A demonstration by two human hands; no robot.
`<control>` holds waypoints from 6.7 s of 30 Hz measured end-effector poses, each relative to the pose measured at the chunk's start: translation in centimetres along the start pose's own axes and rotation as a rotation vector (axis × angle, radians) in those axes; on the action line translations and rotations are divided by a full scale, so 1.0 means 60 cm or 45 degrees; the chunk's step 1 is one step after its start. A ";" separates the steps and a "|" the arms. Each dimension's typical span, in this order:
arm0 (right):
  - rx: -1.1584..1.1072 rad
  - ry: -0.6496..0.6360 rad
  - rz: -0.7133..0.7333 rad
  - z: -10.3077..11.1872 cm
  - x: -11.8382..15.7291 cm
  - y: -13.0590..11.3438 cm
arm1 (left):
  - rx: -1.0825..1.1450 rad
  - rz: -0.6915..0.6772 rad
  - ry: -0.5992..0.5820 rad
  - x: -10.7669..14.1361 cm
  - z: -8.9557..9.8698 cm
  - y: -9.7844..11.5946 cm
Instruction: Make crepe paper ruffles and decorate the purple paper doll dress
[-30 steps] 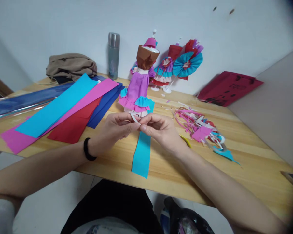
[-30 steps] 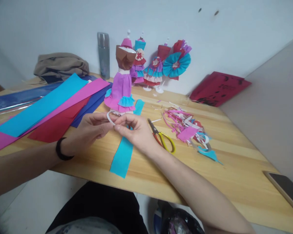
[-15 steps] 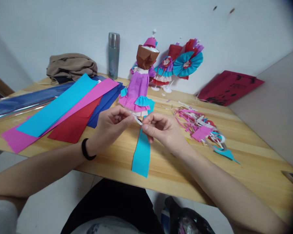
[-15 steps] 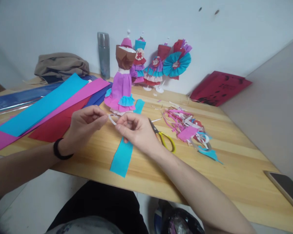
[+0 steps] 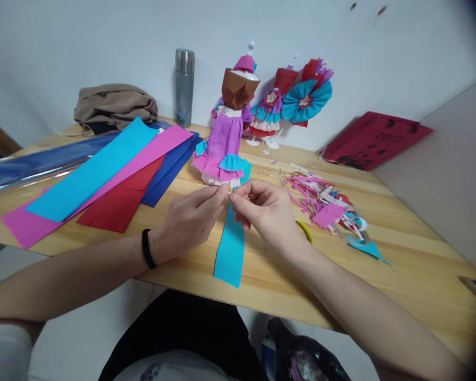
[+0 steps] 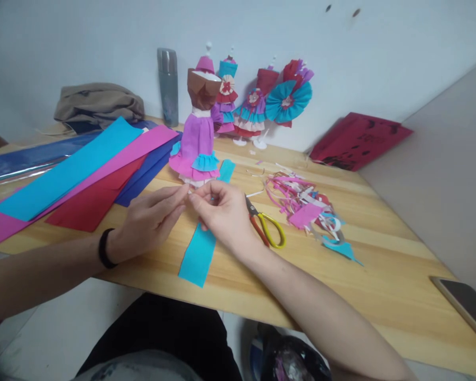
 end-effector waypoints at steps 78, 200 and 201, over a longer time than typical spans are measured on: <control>0.368 0.209 0.359 -0.004 -0.006 0.036 | 0.721 0.894 0.184 0.007 -0.027 -0.041; 0.089 0.080 0.210 -0.003 -0.015 0.046 | 0.665 0.506 -0.095 -0.016 -0.009 -0.070; 0.078 0.063 0.203 -0.003 -0.016 0.047 | 0.740 0.583 -0.122 -0.015 -0.011 -0.074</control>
Point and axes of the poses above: each hand's wrist, its own x-axis away from the middle knuckle, its own z-axis out of the back of the hand, y = z × x, the point moved 4 cm from there along -x, towards the middle knuckle, and after that the axes turned 10 degrees about -z, right-handed, at the moved point
